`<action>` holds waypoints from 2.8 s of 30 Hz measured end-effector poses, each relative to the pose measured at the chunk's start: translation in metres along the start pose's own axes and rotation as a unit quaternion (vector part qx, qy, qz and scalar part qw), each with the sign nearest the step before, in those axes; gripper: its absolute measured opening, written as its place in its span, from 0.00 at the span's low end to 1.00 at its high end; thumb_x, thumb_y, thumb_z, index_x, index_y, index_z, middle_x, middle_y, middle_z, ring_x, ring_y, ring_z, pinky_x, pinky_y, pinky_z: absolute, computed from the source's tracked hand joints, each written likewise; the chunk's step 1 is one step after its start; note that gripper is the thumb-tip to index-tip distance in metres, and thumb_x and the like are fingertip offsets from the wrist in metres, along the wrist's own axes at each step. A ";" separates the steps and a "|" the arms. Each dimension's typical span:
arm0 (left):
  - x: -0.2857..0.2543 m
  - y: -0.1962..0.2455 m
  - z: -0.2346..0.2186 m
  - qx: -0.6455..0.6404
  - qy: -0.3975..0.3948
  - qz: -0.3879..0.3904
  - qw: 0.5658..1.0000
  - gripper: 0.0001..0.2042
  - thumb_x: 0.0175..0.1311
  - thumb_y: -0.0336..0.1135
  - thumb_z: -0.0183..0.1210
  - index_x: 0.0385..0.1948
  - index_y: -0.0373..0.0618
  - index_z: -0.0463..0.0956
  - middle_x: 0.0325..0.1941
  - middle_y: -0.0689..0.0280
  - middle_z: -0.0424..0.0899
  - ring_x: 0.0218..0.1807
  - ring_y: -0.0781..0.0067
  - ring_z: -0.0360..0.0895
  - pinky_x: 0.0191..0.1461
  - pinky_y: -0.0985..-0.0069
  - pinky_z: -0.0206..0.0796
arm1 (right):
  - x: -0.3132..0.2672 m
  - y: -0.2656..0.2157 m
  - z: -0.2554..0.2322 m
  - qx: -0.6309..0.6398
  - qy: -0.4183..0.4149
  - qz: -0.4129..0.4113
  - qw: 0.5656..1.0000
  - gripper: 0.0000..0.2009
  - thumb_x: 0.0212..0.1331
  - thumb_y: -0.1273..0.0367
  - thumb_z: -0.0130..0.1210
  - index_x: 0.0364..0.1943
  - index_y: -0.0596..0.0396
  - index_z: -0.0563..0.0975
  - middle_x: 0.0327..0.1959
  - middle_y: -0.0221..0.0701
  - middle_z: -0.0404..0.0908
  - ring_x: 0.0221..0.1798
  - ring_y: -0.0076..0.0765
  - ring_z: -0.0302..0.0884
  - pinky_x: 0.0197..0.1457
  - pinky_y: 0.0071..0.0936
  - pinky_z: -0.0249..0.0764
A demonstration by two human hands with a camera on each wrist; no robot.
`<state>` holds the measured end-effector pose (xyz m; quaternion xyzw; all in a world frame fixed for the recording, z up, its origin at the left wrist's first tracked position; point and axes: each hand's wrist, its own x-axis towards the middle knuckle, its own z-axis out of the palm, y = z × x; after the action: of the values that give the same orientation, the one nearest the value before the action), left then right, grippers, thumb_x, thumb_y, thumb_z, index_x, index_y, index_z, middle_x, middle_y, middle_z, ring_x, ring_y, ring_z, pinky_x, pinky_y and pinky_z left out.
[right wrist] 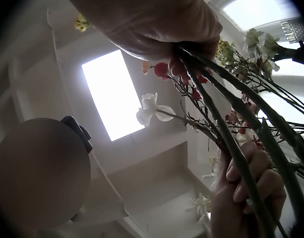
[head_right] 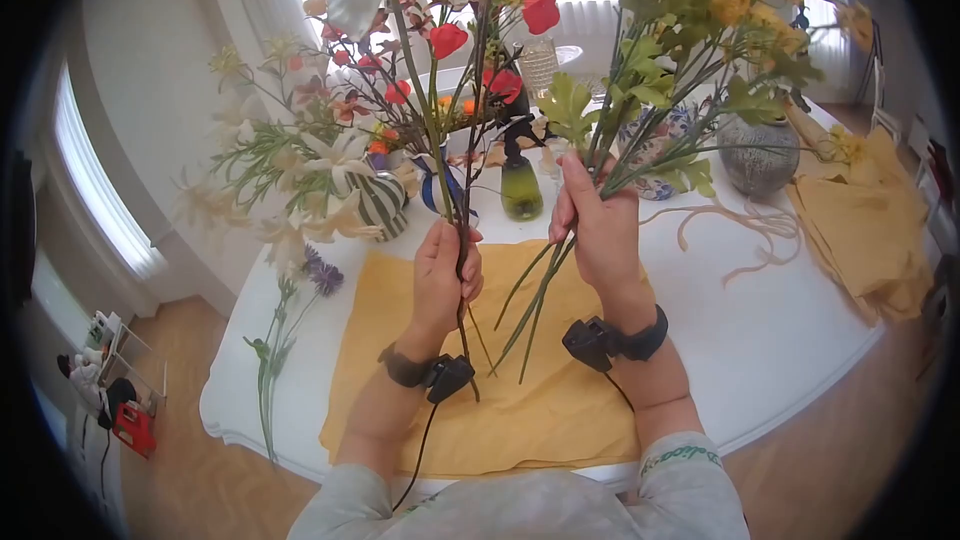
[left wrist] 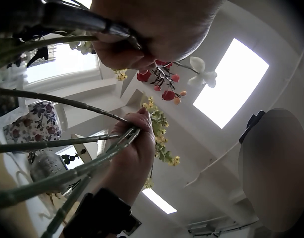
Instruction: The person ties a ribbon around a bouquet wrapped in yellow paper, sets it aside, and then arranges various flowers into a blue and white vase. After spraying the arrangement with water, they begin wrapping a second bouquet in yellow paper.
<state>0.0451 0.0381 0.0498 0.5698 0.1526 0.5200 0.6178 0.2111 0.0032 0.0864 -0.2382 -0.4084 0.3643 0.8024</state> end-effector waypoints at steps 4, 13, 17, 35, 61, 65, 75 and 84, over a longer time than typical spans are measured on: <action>-0.002 0.000 -0.002 0.009 0.009 -0.003 1.000 0.14 0.68 0.42 0.37 0.33 0.40 0.66 0.13 0.74 0.60 0.10 0.89 0.51 0.11 0.89 0.43 | 0.000 0.003 0.000 -0.004 -0.017 0.024 1.000 0.11 0.61 0.65 0.47 0.36 0.61 0.68 0.11 0.27 0.64 0.09 0.22 0.62 0.12 0.18 0.60; -0.005 -0.003 -0.004 0.019 0.018 0.004 1.000 0.12 0.68 0.40 0.38 0.34 0.42 0.66 0.13 0.74 0.60 0.11 0.90 0.52 0.12 0.89 0.43 | -0.003 0.011 0.006 -0.038 -0.008 0.004 0.999 0.13 0.61 0.63 0.46 0.37 0.61 0.67 0.13 0.30 0.69 0.11 0.22 0.65 0.12 0.16 0.60; -0.003 -0.003 0.005 0.089 0.027 0.076 0.993 0.08 0.67 0.37 0.40 0.36 0.43 0.64 0.18 0.73 0.63 0.11 0.88 0.57 0.13 0.90 0.48 | -0.009 0.014 0.011 -0.026 -0.002 -0.044 0.999 0.11 0.61 0.65 0.47 0.37 0.61 0.67 0.19 0.33 0.72 0.12 0.23 0.66 0.12 0.17 0.61; -0.025 0.019 0.025 0.370 0.088 0.146 0.913 0.11 0.61 0.30 0.45 0.42 0.38 0.58 0.28 0.49 0.76 0.29 0.46 0.74 0.29 0.63 0.62 | -0.034 0.003 0.053 -0.087 -0.102 0.047 0.990 0.10 0.45 0.76 0.60 0.32 0.60 0.72 0.19 0.24 0.71 0.12 0.12 0.57 0.12 0.12 0.46; -0.022 0.012 0.012 0.170 0.051 0.179 0.968 0.10 0.68 0.34 0.37 0.40 0.37 0.64 0.26 0.67 0.73 0.26 0.82 0.69 0.27 0.83 0.61 | -0.041 0.026 0.059 -0.018 -0.067 0.088 0.994 0.11 0.51 0.74 0.55 0.40 0.61 0.74 0.30 0.29 0.78 0.17 0.11 0.62 0.13 0.11 0.52; -0.027 0.022 0.011 0.298 0.120 0.241 0.916 0.08 0.65 0.33 0.42 0.31 0.38 0.64 0.19 0.55 0.72 0.21 0.58 0.69 0.26 0.74 0.60 | -0.034 0.031 0.044 -0.003 -0.090 0.076 0.993 0.10 0.54 0.76 0.52 0.42 0.60 0.71 0.38 0.31 0.76 0.18 0.10 0.58 0.13 0.08 0.49; -0.065 0.128 -0.053 0.244 0.248 0.380 0.857 0.14 0.68 0.43 0.39 0.31 0.43 0.69 0.16 0.71 0.69 0.16 0.88 0.60 0.18 0.89 0.48 | -0.005 0.028 0.003 0.054 -0.036 0.072 0.995 0.09 0.58 0.73 0.49 0.42 0.58 0.69 0.42 0.35 0.75 0.16 0.08 0.51 0.11 0.08 0.46; -0.183 0.279 -0.180 0.457 0.549 0.327 0.618 0.15 0.65 0.40 0.42 0.28 0.40 0.73 0.15 0.71 0.69 0.14 0.88 0.58 0.16 0.85 0.47 | -0.006 0.035 -0.012 -0.023 -0.054 0.025 0.998 0.07 0.61 0.70 0.45 0.40 0.57 0.70 0.39 0.33 0.75 0.14 0.08 0.52 0.12 0.08 0.45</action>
<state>-0.3017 -0.0663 0.1614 0.3989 0.4854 0.7666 -0.1327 0.2055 0.0193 0.0533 -0.2465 -0.4535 0.3873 0.7639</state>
